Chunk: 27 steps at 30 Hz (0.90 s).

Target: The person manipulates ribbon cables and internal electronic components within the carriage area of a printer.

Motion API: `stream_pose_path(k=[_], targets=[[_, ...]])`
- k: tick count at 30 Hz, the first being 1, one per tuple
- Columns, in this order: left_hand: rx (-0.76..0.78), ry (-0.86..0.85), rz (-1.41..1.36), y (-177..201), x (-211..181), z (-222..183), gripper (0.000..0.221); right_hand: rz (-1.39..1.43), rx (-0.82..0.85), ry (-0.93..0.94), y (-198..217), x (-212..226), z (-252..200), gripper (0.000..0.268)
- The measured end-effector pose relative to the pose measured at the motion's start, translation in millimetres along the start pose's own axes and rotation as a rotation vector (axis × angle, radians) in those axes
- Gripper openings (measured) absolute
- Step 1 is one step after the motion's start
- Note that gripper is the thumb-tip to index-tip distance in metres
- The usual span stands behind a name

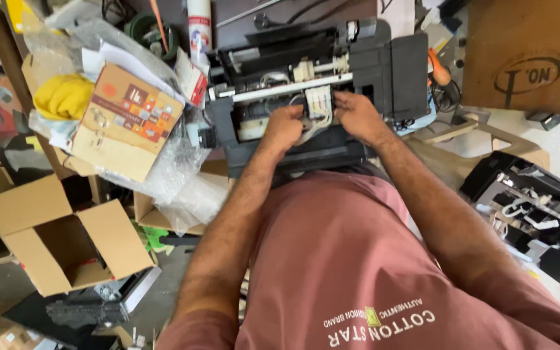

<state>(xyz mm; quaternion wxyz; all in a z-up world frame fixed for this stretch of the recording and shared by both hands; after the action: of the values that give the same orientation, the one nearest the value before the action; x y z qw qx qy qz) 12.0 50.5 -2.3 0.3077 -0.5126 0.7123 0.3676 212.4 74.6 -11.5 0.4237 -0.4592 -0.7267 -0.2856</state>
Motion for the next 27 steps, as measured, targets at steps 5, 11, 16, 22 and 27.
stream_pose_path(k=[5,11,16,22,27], targets=[[-0.087,-0.091,0.089,72,-6,-86,0.028,-0.197,-0.253,-0.038,-12,31,-41,0.067],[-0.412,0.11,-0.005,172,97,-222,0.015,-0.519,-0.452,0.055,-43,79,-51,0.095],[-0.583,0.115,0.401,190,221,-335,0.012,-0.708,-0.528,0.14,-67,89,-24,0.111],[-0.599,0.537,-0.055,139,373,-457,0.022,-0.731,-0.613,0.025,-79,71,-21,0.122],[-0.566,0.778,-0.427,80,418,-524,0.034,-0.839,-0.685,0.087,-70,34,-4,0.118]])
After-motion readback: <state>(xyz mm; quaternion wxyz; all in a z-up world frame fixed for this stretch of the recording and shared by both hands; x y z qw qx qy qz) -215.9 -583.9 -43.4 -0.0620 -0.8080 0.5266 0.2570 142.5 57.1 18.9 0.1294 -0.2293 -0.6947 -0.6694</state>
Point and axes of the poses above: each hand's wrist, its own z-axis towards the middle knuckle, its own y-axis out of the back of the hand, x = y × z, the point moved 7 cm from there along z, towards the middle knuckle, and after that the axes turned 3 degrees about z, right-handed, at the moved point
